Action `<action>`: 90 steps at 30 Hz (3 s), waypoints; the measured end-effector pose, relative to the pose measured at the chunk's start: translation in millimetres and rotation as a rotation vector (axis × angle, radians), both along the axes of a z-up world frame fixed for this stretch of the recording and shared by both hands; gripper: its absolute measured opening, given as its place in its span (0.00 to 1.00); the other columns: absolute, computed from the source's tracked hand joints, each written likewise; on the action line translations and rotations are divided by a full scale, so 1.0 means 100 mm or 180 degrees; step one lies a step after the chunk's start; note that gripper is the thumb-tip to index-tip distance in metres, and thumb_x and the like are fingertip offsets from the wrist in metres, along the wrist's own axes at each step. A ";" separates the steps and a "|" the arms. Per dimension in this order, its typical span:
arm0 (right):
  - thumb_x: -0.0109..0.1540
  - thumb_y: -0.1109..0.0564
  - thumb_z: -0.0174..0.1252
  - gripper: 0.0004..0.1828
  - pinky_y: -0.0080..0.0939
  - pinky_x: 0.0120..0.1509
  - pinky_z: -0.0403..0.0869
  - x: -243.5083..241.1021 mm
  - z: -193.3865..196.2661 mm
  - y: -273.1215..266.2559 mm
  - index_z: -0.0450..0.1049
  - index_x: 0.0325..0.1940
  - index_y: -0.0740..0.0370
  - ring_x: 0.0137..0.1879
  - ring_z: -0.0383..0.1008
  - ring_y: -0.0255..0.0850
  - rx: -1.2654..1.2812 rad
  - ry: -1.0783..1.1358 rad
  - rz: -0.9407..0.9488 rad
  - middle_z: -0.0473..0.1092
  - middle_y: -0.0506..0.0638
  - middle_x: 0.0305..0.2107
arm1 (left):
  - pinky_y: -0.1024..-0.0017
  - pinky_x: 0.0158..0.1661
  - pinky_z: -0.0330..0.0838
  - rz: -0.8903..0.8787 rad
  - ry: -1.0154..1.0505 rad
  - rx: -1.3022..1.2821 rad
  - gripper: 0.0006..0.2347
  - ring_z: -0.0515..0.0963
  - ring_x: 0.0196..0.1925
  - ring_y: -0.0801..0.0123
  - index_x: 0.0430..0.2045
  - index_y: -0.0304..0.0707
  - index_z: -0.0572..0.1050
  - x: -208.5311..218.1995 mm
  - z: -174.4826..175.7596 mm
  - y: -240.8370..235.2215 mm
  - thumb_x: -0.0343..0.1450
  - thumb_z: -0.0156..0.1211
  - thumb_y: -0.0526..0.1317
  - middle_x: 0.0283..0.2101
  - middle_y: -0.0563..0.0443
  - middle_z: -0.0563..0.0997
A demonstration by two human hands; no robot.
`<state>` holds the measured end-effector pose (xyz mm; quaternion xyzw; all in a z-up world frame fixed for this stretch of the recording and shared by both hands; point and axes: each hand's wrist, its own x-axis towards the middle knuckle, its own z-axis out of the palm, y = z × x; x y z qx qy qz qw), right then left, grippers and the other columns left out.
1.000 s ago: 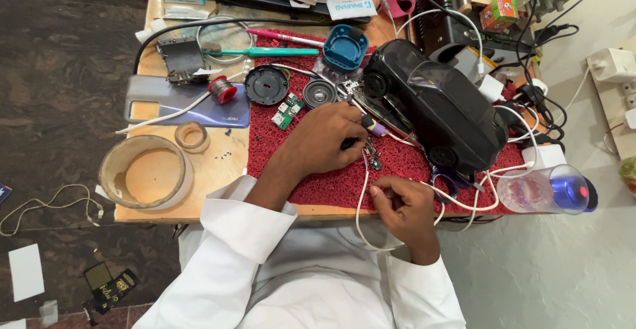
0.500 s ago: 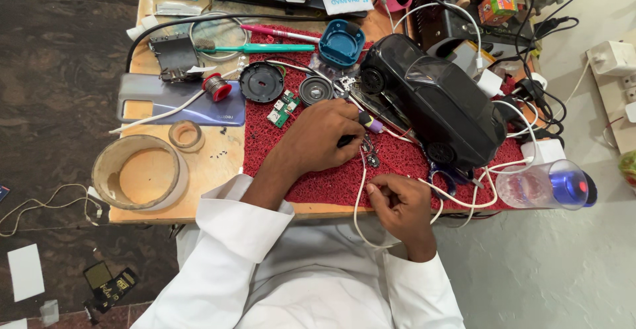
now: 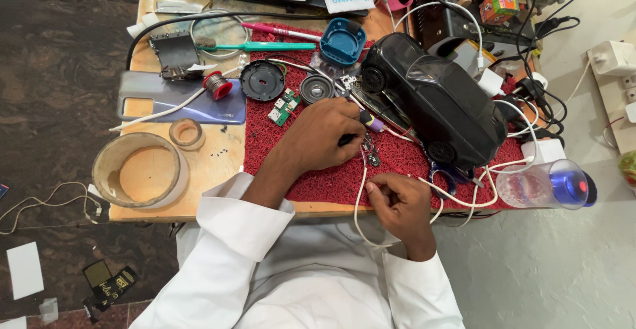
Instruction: The person disassembles a black toy car, removes the internal circuit board and speaker, and manipulates wires and components on a cluttered workbench. They repeatedly handle the car body and internal parts, turning them over and connecting wires.
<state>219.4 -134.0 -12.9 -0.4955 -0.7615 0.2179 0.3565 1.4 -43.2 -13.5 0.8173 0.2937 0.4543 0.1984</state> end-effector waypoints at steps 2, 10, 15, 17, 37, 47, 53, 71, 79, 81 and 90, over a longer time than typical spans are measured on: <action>0.59 0.65 0.65 0.01 0.31 0.22 0.58 0.00 0.00 0.00 0.79 0.32 0.66 0.18 0.62 0.28 0.0045 -0.0019 0.0012 0.69 0.46 0.15 | 0.59 0.40 0.72 0.0002 0.0003 -0.0009 0.03 0.78 0.37 0.56 0.21 0.36 0.81 0.00 0.00 0.00 0.59 0.68 0.34 0.30 0.49 0.79; 0.59 0.64 0.64 0.01 0.31 0.22 0.60 -0.05 0.07 0.00 0.79 0.33 0.66 0.18 0.64 0.28 0.0054 -0.0107 0.0020 0.70 0.46 0.16 | 0.59 0.41 0.72 0.0029 0.0014 0.0004 0.03 0.79 0.38 0.56 0.22 0.36 0.81 0.00 0.00 -0.01 0.60 0.68 0.34 0.31 0.50 0.79; 0.62 0.60 0.68 0.05 0.41 0.42 0.70 -0.07 0.47 0.18 0.79 0.41 0.61 0.37 0.72 0.38 0.1240 -0.0971 -0.0471 0.75 0.48 0.34 | 0.59 0.41 0.72 0.0006 0.0031 -0.0006 0.02 0.79 0.38 0.56 0.21 0.37 0.81 0.00 -0.02 0.00 0.59 0.67 0.34 0.30 0.49 0.79; 0.61 0.54 0.73 0.22 0.57 0.63 0.66 -0.05 0.65 0.39 0.75 0.56 0.56 0.60 0.67 0.49 0.1569 -0.1767 -0.0774 0.72 0.52 0.52 | 0.59 0.41 0.72 0.0006 0.0010 -0.0006 0.02 0.79 0.38 0.56 0.21 0.37 0.81 0.01 -0.03 0.00 0.60 0.67 0.34 0.30 0.49 0.79; 0.56 0.42 0.68 0.46 0.79 0.74 0.46 -0.01 0.47 1.01 0.66 0.76 0.61 0.80 0.49 0.60 0.1800 -0.3888 -0.0947 0.58 0.62 0.73 | 0.58 0.41 0.73 0.0048 -0.0007 0.0097 0.02 0.78 0.37 0.55 0.18 0.37 0.80 0.01 -0.05 0.01 0.59 0.66 0.34 0.28 0.49 0.77; 0.56 0.47 0.66 0.41 0.64 0.74 0.53 0.03 0.43 1.08 0.68 0.70 0.66 0.75 0.62 0.48 0.2087 -0.3893 -0.0779 0.66 0.57 0.65 | 0.58 0.40 0.73 0.0038 -0.0027 0.0136 0.02 0.78 0.36 0.54 0.19 0.37 0.80 0.02 -0.05 0.02 0.59 0.67 0.35 0.28 0.48 0.77; 0.54 0.48 0.66 0.41 0.60 0.74 0.55 0.03 0.45 1.08 0.69 0.69 0.67 0.73 0.63 0.48 0.2117 -0.3830 -0.0686 0.67 0.57 0.64 | 0.58 0.39 0.73 0.0033 0.0009 0.0083 0.02 0.78 0.36 0.54 0.18 0.36 0.80 0.01 -0.04 0.02 0.59 0.67 0.35 0.28 0.48 0.78; 0.53 0.52 0.66 0.39 0.61 0.74 0.55 0.05 0.40 1.09 0.70 0.68 0.67 0.73 0.64 0.48 0.2138 -0.3446 -0.0697 0.68 0.57 0.64 | 0.59 0.39 0.73 0.0052 0.0003 0.0058 0.03 0.79 0.36 0.56 0.21 0.35 0.82 0.02 -0.01 0.00 0.59 0.68 0.34 0.28 0.48 0.78; 0.54 0.52 0.65 0.40 0.62 0.75 0.54 0.05 0.39 1.08 0.69 0.69 0.68 0.74 0.63 0.49 0.2075 -0.3358 -0.0688 0.67 0.58 0.65 | 0.60 0.39 0.73 0.0023 -0.0002 0.0109 0.02 0.78 0.36 0.56 0.20 0.35 0.81 0.02 -0.01 0.00 0.59 0.67 0.34 0.29 0.49 0.79; 0.54 0.53 0.65 0.40 0.62 0.75 0.54 0.05 0.39 1.08 0.69 0.69 0.68 0.74 0.63 0.49 0.2067 -0.3348 -0.0694 0.67 0.58 0.65 | 0.60 0.39 0.73 0.0033 0.0005 0.0097 0.02 0.78 0.36 0.56 0.20 0.35 0.81 0.02 0.00 0.00 0.59 0.67 0.34 0.29 0.49 0.79; 0.55 0.54 0.64 0.38 0.62 0.75 0.54 0.05 0.37 1.09 0.69 0.69 0.67 0.74 0.63 0.48 0.2127 -0.3271 -0.0710 0.67 0.58 0.65 | 0.60 0.39 0.73 0.0077 -0.0012 0.0104 0.02 0.78 0.36 0.57 0.21 0.36 0.81 0.03 0.01 -0.01 0.60 0.67 0.34 0.29 0.50 0.79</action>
